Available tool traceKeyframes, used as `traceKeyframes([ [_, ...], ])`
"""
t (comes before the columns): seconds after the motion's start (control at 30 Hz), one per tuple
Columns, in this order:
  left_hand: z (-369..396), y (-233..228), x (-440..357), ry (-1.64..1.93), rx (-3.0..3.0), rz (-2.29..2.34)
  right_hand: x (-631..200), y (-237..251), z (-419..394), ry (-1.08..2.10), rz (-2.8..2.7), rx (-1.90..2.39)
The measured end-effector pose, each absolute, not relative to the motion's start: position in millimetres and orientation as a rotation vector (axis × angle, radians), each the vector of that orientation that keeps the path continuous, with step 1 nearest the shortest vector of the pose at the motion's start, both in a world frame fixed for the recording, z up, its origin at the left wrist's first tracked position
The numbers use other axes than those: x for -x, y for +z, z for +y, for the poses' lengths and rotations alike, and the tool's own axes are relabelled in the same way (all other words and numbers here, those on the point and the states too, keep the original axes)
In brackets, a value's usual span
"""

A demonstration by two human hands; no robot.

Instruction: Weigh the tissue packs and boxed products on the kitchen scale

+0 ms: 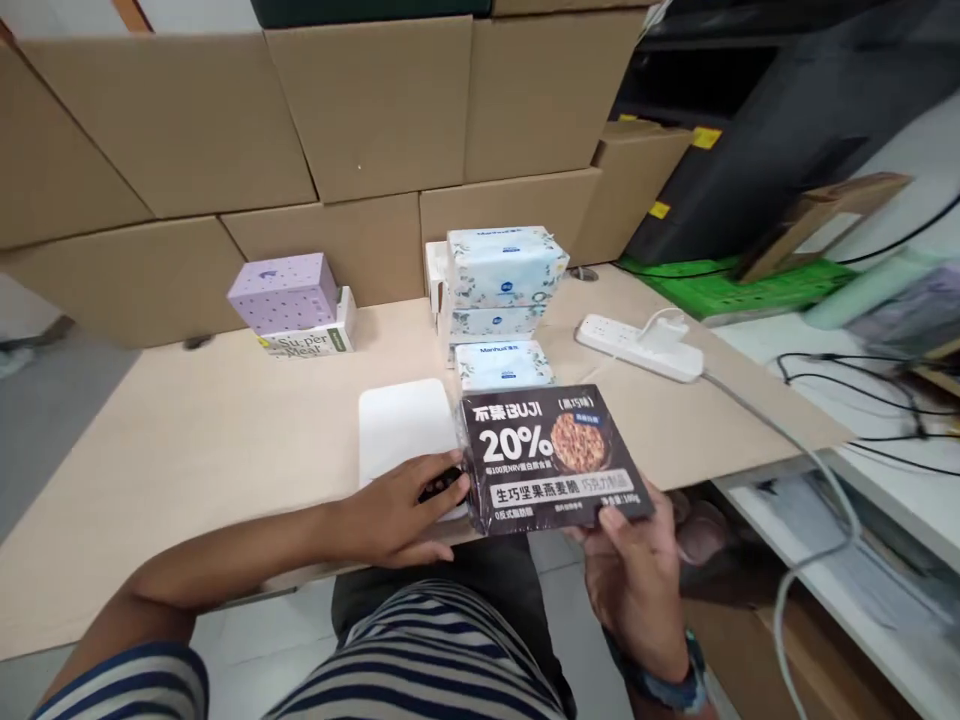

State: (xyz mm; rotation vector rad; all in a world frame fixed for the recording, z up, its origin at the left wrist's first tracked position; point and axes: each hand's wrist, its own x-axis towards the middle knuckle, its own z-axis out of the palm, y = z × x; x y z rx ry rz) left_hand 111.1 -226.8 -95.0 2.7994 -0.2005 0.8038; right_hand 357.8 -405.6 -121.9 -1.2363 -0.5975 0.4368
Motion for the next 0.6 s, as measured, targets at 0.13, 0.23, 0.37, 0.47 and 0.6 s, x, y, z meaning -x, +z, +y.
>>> traceKeyframes([
  [0.13, -226.0, -103.7, -113.9, 0.654, -2.798, -0.117, -339.7, -146.6, -408.6, 0.387, -0.488, 1.164],
  [0.23, -224.4, -104.2, -115.1, 0.665, -2.773, -0.131, -338.7, -141.2, -401.3, 0.327, -0.622, 1.162],
  [0.37, -223.8, -104.0, -94.9, 0.708, -2.670, 0.042, -338.2, -129.3, -387.4, 0.373, -0.846, 1.176],
  [0.47, -228.5, -100.6, -64.9, 0.743, -2.542, 0.323, -334.2, -121.9, -372.5, 0.519, -1.065, 1.228],
  [0.6, -239.3, -104.6, -36.7, 0.691, -2.350, 0.570, -333.2, -118.4, -347.7, 0.419, -1.322, 1.386],
])
